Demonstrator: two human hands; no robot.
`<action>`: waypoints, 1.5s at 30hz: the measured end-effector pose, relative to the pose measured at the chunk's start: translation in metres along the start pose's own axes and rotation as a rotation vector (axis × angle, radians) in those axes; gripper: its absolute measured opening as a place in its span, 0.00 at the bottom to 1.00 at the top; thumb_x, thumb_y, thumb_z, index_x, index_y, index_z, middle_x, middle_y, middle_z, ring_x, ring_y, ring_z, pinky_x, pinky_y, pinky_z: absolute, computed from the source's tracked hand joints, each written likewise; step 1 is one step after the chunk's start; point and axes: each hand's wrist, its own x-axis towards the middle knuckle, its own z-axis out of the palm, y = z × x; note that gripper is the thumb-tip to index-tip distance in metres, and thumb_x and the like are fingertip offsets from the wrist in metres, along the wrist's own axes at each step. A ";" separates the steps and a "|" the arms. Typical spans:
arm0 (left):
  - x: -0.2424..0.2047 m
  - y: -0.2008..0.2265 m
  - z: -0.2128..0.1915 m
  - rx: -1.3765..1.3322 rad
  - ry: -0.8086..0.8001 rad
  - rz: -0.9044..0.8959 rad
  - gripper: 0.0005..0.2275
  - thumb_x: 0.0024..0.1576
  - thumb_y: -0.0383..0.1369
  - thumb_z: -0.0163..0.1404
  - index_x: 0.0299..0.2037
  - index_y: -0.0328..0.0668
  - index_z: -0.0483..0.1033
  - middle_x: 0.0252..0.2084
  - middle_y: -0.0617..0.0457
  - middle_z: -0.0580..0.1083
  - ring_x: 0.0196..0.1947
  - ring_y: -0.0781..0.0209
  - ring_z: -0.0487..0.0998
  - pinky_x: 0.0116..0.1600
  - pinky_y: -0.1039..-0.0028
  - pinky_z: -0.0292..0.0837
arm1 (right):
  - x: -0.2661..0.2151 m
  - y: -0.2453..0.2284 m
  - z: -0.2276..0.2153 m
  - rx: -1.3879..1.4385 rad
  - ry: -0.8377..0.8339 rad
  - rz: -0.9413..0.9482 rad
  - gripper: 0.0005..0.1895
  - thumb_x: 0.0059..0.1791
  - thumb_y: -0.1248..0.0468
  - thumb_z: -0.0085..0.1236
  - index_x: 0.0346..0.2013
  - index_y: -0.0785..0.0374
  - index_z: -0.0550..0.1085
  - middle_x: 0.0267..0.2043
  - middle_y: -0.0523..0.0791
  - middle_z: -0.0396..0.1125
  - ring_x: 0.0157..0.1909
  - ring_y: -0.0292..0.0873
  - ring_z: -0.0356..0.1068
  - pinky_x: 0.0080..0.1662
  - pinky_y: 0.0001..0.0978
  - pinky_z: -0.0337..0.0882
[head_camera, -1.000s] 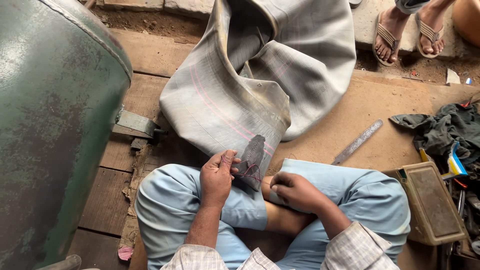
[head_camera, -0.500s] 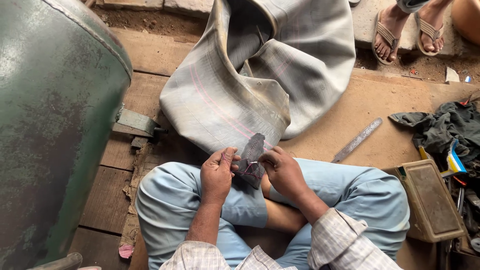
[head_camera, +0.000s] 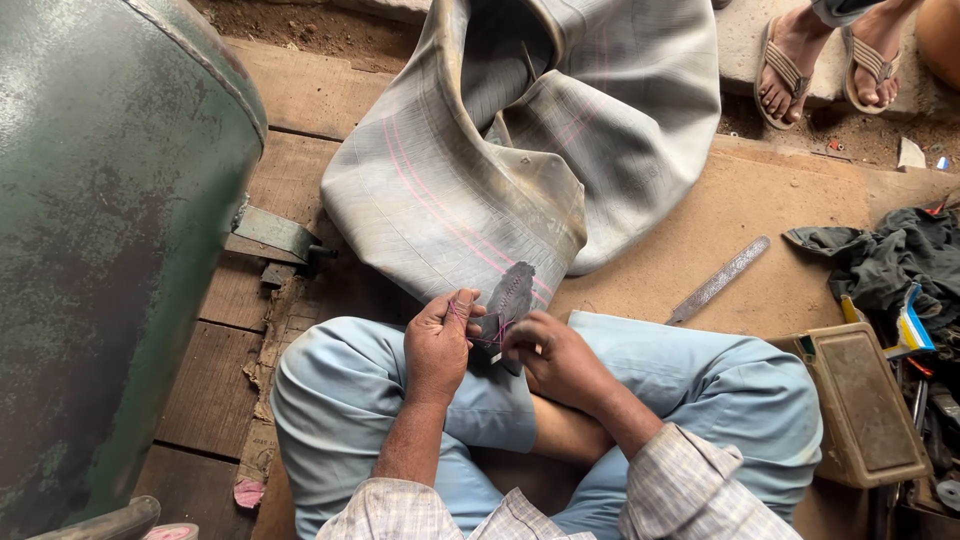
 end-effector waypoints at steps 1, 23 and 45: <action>0.000 0.000 0.000 0.001 0.000 0.000 0.13 0.63 0.40 0.50 0.45 0.41 0.83 0.33 0.56 0.80 0.28 0.73 0.75 0.31 0.83 0.71 | -0.005 -0.002 -0.001 0.001 0.000 0.000 0.04 0.48 0.69 0.60 0.37 0.61 0.78 0.41 0.45 0.70 0.42 0.44 0.74 0.44 0.34 0.74; 0.004 -0.003 -0.002 0.012 0.094 0.095 0.13 0.64 0.39 0.50 0.43 0.38 0.83 0.35 0.54 0.82 0.31 0.71 0.78 0.32 0.82 0.73 | 0.009 0.047 -0.011 0.988 0.013 0.114 0.06 0.53 0.64 0.57 0.44 0.60 0.75 0.54 0.44 0.72 0.47 0.36 0.73 0.45 0.29 0.70; 0.000 0.046 -0.089 0.072 0.526 0.397 0.12 0.69 0.36 0.47 0.45 0.34 0.79 0.34 0.49 0.79 0.31 0.66 0.79 0.35 0.77 0.77 | 0.004 0.046 0.018 1.001 0.351 0.481 0.10 0.45 0.73 0.52 0.41 0.62 0.74 0.29 0.41 0.68 0.28 0.36 0.68 0.34 0.29 0.70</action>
